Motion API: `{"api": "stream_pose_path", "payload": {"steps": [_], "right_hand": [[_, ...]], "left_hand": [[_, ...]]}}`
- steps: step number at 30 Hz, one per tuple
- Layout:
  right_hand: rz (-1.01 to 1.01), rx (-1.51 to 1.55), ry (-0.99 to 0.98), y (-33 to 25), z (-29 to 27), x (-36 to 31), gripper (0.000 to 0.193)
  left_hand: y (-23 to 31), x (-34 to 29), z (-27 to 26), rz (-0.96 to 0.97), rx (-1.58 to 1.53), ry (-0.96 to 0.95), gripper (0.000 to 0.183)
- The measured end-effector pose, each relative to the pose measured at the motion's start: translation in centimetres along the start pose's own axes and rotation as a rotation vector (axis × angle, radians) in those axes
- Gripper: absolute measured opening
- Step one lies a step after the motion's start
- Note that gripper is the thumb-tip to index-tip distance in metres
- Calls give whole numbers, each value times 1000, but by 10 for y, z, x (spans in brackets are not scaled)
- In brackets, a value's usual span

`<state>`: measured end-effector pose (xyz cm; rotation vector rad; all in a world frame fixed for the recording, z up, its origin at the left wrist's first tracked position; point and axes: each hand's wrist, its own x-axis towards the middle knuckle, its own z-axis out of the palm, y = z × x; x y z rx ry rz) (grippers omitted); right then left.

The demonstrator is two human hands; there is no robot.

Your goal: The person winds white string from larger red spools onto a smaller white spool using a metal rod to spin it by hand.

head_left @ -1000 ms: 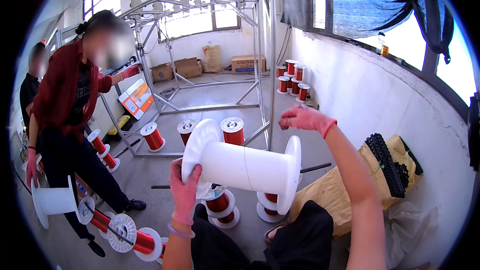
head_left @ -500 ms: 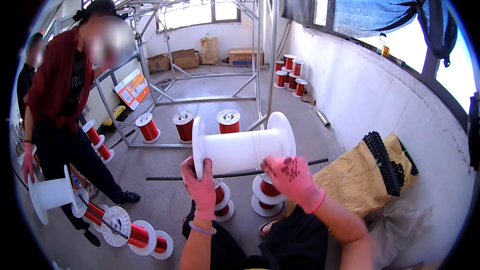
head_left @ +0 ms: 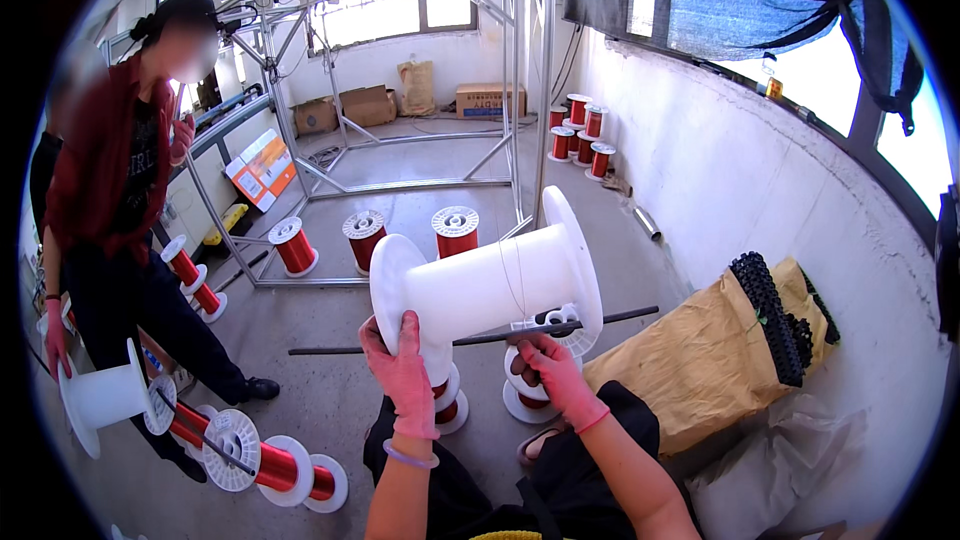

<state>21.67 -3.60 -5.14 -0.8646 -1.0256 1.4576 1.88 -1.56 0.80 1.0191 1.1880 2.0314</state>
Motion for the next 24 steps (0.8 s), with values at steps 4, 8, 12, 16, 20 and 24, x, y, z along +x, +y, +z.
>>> {"api": "stream_pose_path", "payload": {"steps": [4,8,12,16,20,24], "right_hand": [[-45,16,19,-2,-14,14,20],[-154,-49,130,4,-20,23,17],[-102,91,-69,1,-32,29,19],[-5,184,-266,-1,-46,30,30],[-486,-587,2,32,-57,38,41],[-637,-1012,-35,43,-78,50,40]], "left_hand": [[-2,5,-6,-22,15,-52,36],[4,5,-7,-58,-10,-90,35],[2,13,-13,-41,-27,-132,36],[2,19,-17,-41,-53,-180,35],[5,23,-25,-92,-159,-228,33],[11,25,-39,-103,-203,-248,32]]}}
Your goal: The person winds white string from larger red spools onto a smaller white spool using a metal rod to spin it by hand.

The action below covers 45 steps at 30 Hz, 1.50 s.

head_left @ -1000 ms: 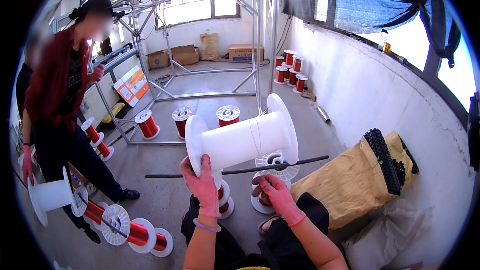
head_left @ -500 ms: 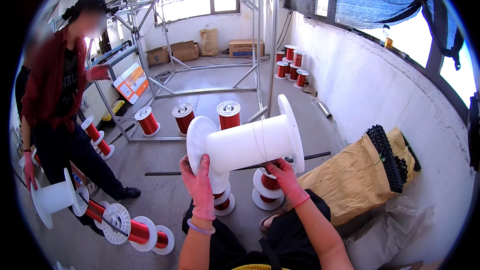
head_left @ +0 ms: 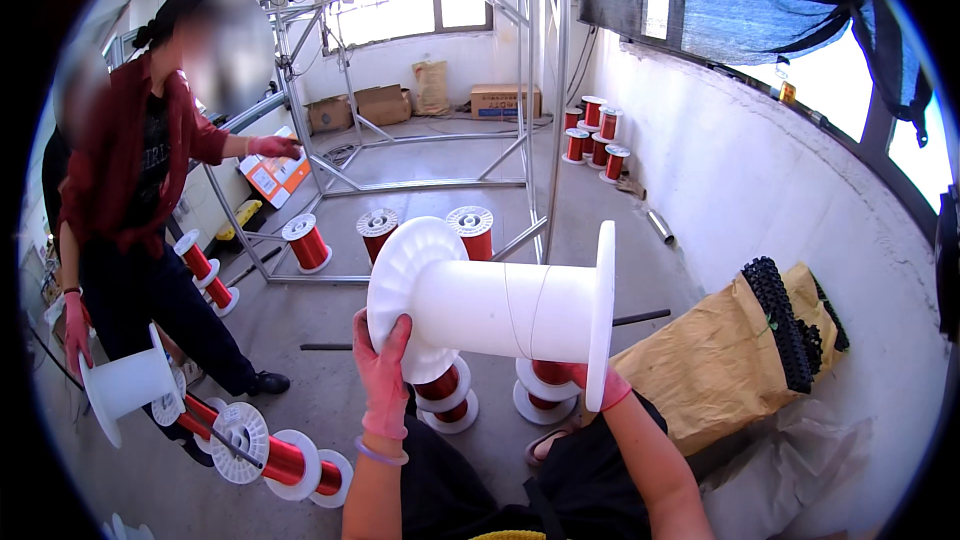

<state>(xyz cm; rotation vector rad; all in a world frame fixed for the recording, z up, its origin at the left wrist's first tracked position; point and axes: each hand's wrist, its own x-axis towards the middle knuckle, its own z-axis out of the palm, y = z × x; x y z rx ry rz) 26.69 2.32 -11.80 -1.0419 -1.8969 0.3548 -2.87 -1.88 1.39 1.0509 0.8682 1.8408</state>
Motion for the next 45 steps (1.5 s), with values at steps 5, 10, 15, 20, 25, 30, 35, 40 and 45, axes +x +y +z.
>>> {"api": "stream_pose_path", "payload": {"steps": [5,10,15,20,25,30,35,40,45], "right_hand": [[11,-4,-109,-13,-17,5,34],[-10,-35,-170,-16,-16,8,29],[-36,-58,-227,-24,-4,15,23],[-46,-49,-212,-45,4,21,18],[30,213,15,-98,37,29,13],[358,1023,264,-153,67,36,8],[498,1398,573,-157,77,40,10],[516,1281,679,-174,66,23,16],[472,1332,473,-174,40,5,26]], "left_hand": [[8,0,-8,-9,-113,-27,37],[13,8,-25,35,-161,-64,42],[25,-3,-52,203,13,15,44],[39,-46,-62,236,134,254,52],[47,-49,-65,265,272,318,45],[51,-39,-44,187,299,352,42],[29,-35,-16,133,283,368,38],[19,-29,-10,169,352,386,37],[18,-26,-5,199,412,364,35]]}}
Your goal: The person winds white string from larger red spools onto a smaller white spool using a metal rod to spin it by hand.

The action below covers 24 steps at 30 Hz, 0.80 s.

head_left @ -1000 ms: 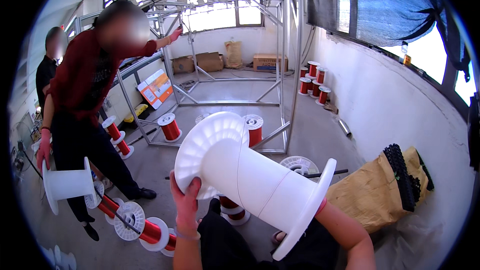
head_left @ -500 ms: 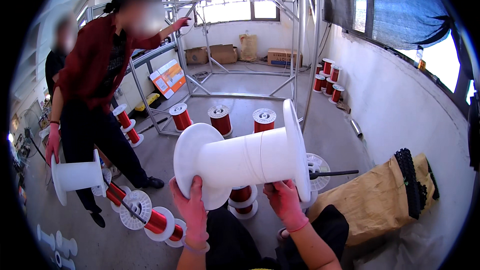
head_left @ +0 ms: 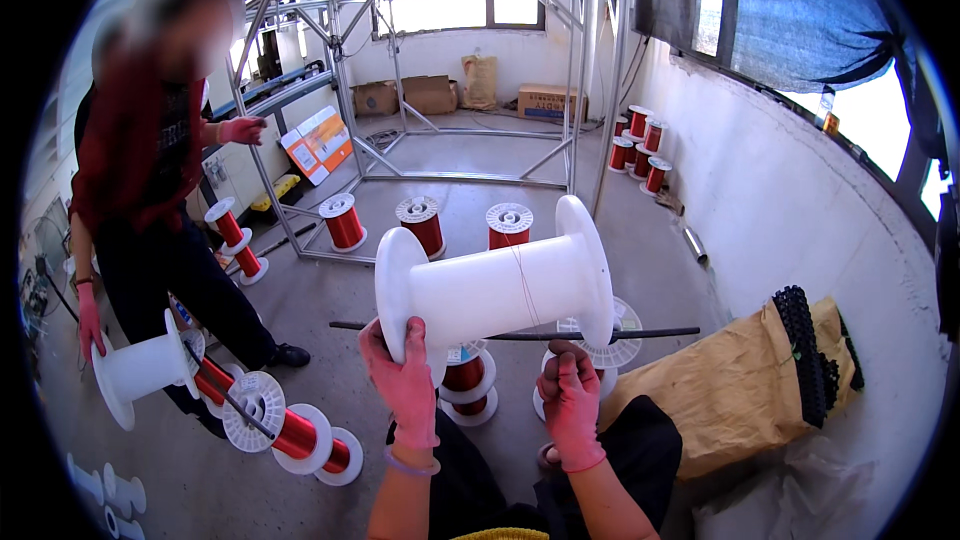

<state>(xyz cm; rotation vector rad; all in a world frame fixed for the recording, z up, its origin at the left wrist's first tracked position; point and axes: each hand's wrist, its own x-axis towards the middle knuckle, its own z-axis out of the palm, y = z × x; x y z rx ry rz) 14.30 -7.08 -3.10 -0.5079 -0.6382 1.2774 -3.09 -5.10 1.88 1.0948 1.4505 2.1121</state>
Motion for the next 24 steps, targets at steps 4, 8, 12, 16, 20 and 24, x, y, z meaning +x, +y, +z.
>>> {"api": "stream_pose_path", "payload": {"steps": [4,8,12,16,20,24], "right_hand": [[192,-45,-149,-26,-3,-7,33],[327,-140,-273,-51,-18,-6,32],[149,-505,-260,-74,-12,-6,23],[-63,-696,-202,-87,-7,-14,20],[-397,-1088,-235,-99,-13,-11,15],[-525,-1468,-176,-103,-18,-16,20]], "left_hand": [[-4,-2,4,26,-15,-1,35],[-6,-1,5,64,-49,-17,34],[-10,1,5,70,-63,-21,34],[-9,2,4,71,-49,-16,33],[-7,3,4,63,4,-12,32],[-14,5,3,75,16,0,32]]}}
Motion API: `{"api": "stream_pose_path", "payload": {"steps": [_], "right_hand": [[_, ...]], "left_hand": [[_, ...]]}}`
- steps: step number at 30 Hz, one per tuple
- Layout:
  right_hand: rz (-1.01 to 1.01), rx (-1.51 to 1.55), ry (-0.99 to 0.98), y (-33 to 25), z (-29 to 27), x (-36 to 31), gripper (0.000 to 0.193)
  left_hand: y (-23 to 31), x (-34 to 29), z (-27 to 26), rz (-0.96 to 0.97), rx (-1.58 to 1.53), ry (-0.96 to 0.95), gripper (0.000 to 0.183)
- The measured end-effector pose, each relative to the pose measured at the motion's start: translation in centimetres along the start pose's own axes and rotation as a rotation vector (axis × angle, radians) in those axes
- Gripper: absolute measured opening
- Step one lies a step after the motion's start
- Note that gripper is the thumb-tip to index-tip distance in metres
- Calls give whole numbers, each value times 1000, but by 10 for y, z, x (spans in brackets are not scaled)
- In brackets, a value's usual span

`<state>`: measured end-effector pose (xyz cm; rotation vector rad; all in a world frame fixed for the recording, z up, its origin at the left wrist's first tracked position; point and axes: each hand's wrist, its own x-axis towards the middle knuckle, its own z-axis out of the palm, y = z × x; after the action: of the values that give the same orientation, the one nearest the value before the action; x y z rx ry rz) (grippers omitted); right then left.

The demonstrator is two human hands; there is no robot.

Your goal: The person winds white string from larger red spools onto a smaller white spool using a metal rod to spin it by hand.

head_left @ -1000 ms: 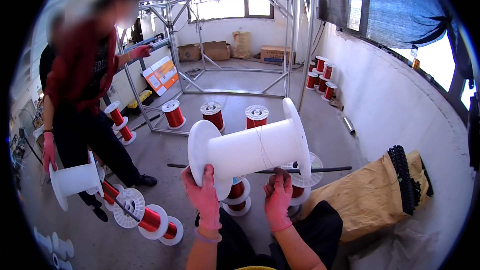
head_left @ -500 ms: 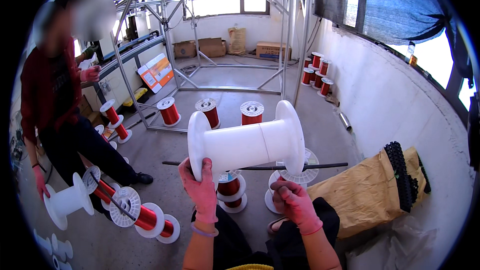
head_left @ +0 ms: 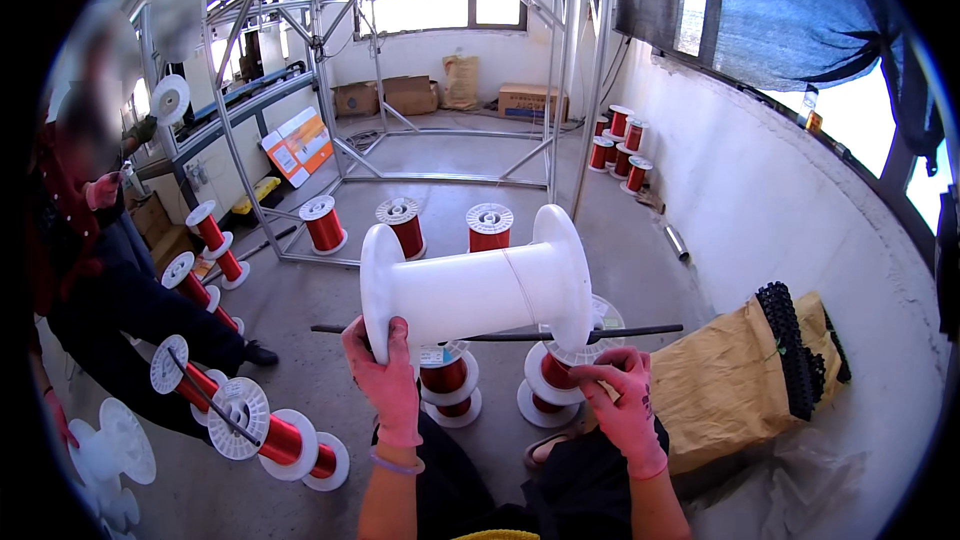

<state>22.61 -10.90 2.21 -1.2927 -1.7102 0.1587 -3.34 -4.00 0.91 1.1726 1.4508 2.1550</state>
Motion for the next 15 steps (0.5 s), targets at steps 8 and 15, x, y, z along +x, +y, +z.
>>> {"api": "stream_pose_path", "payload": {"steps": [8,15], "right_hand": [[-18,-88,-191,25,8,-5,20],[77,77,1,30,28,-19,18]], "left_hand": [[2,1,-2,38,18,-5,33],[5,0,0,31,29,-18,34]]}}
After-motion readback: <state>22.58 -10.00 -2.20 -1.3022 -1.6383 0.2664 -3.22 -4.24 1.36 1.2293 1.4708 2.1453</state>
